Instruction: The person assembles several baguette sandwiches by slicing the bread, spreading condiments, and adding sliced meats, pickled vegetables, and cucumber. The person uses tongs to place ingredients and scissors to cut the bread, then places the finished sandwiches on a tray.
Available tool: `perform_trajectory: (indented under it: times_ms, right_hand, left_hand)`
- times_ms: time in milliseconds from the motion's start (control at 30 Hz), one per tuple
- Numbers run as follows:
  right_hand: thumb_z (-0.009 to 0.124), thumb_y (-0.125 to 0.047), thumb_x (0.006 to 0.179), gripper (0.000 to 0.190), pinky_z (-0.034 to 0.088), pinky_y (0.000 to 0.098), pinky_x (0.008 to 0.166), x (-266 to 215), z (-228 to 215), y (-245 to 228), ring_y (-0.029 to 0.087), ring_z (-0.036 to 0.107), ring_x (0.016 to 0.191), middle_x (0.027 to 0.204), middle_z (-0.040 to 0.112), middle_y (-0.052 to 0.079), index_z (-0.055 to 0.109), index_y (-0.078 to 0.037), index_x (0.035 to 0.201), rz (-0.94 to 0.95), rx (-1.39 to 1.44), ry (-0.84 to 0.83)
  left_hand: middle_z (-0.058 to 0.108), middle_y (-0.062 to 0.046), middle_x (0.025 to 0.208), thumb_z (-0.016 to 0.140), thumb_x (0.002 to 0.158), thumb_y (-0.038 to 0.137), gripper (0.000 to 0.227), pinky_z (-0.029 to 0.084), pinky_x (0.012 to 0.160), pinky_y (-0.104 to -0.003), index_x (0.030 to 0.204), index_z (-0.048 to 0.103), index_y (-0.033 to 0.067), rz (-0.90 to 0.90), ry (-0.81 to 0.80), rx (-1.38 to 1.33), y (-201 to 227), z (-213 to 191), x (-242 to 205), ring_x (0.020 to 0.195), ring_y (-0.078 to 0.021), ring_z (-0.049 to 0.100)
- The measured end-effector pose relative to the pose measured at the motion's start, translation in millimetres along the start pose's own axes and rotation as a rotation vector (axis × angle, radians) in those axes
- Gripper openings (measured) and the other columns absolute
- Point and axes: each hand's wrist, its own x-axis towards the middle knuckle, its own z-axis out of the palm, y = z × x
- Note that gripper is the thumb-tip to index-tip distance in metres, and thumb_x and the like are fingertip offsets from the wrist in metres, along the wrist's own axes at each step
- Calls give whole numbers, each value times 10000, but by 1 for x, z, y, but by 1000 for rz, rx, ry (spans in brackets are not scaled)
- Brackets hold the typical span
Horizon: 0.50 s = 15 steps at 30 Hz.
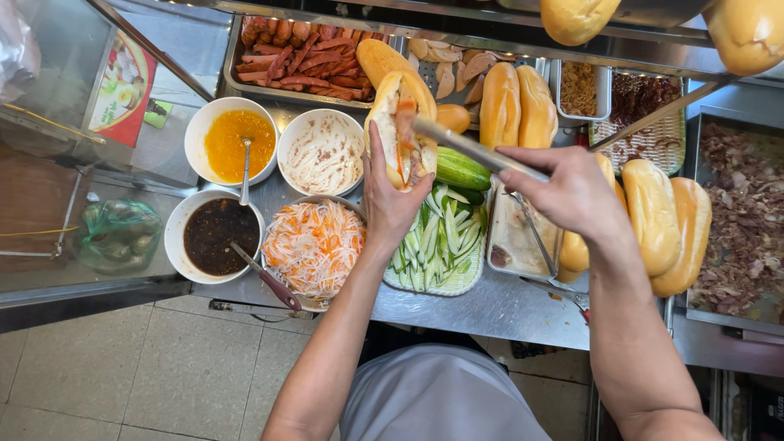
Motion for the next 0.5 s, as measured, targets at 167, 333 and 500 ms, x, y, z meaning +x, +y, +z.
perform_trajectory:
  times_ms: [167, 333, 500]
  right_hand:
    - [771, -314, 853, 451, 541, 337, 698, 31, 11, 33, 195, 725, 760, 922, 792, 112, 738, -202, 1290, 89, 10, 91]
    - [777, -311, 853, 392, 536, 514, 768, 126, 47, 71, 435, 691, 861, 982, 744, 198, 773, -215, 1233, -66, -360, 353]
    - [735, -279, 897, 354, 530, 553, 789, 190, 72, 115, 456, 680, 918, 978, 728, 218, 750, -205, 1243, -46, -477, 352]
  left_hand:
    - [450, -312, 1482, 866, 770, 101, 1155, 418, 1170, -450, 1647, 117, 44, -54, 86, -92, -6, -8, 2, 1373, -407, 509]
    - [454, -293, 1505, 849, 792, 100, 1125, 424, 1178, -441, 1654, 130, 36, -35, 118, -125, -8, -13, -3, 1388, -390, 516]
    - [425, -296, 1539, 852, 821, 107, 1108, 419, 1189, -427, 1653, 123, 41, -19, 134, -84, -2, -24, -12, 1419, -385, 494]
